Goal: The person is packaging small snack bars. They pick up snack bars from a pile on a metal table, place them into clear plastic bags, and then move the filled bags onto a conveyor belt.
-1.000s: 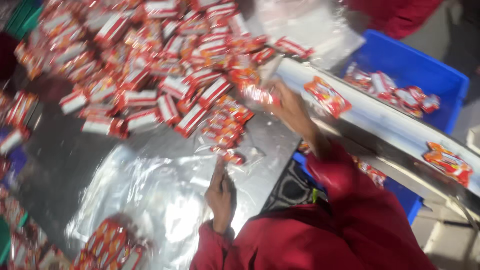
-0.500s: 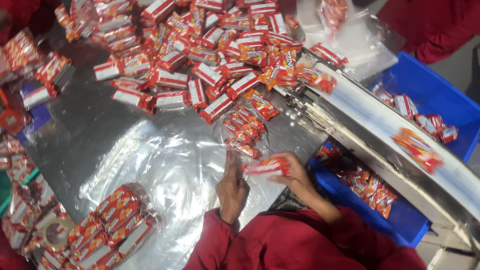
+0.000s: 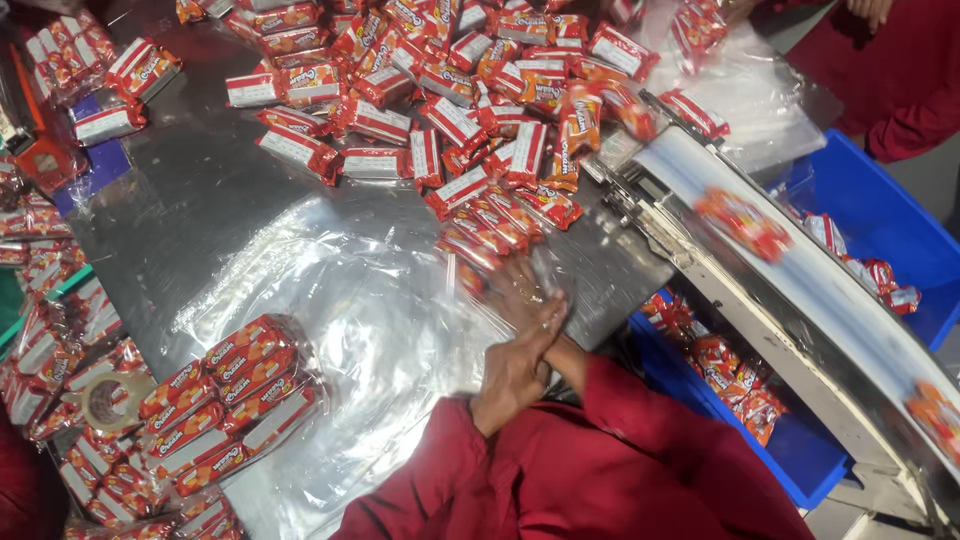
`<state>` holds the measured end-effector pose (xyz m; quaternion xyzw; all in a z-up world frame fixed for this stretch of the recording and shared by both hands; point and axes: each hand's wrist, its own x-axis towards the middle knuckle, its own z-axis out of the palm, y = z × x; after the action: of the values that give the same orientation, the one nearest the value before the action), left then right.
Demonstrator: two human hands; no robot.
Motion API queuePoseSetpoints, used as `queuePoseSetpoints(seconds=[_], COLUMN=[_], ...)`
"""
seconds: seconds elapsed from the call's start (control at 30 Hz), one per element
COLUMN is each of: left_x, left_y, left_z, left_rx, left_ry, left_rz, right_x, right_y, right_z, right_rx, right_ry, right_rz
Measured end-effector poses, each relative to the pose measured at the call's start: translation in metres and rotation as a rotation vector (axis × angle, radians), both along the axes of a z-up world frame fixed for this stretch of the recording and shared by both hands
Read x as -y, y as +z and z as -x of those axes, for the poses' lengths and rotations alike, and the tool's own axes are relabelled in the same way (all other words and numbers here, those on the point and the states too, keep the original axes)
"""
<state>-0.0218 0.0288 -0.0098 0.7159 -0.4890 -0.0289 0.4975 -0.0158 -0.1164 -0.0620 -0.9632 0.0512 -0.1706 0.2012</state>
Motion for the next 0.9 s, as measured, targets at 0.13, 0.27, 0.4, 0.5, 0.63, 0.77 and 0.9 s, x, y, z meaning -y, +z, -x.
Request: queuePoseSetpoints(seconds=[0.13,0.27,0.4,0.5,0.63,0.77,0.9], left_x=[-0.012,-0.022,-0.002,0.022,0.043,0.047,0.037], left_y=[0.010,0.020,0.027,0.034,0.037,0.039,0.042], left_z=[-0.023,-0.030,-0.009,-0.001,-0.028,-0.019,0.006], left_rx=[-0.145,0.055,-0.031,0.080,0.085,-0.055,0.052], left_ry=[0.113,0.163,0.035,0.023,0.242,0.241,0.218], left_rz=[-0.373,-0.168,-0.410,-0.374,-0.513,-0.320,-0.508], right_x=[-0.007,0.012,0.071,0.144,0.204,0.204,0.196], right_y=[-0.007,0.008,0.062,0.115,0.151,0.145,0.141], right_z=[-0.009,0.086,0.158,0.180,0.173,0.191,0.187], right_rx=[-0.009,-0.012,0.056,0.218,0.115,0.126,0.282], right_ry=[0.124,0.226,-0.102,-0.529,-0.900,-0.664,-0.775], right_rz=[0.125,0.095,0.014,0.151,0.499,0.008,0.292])
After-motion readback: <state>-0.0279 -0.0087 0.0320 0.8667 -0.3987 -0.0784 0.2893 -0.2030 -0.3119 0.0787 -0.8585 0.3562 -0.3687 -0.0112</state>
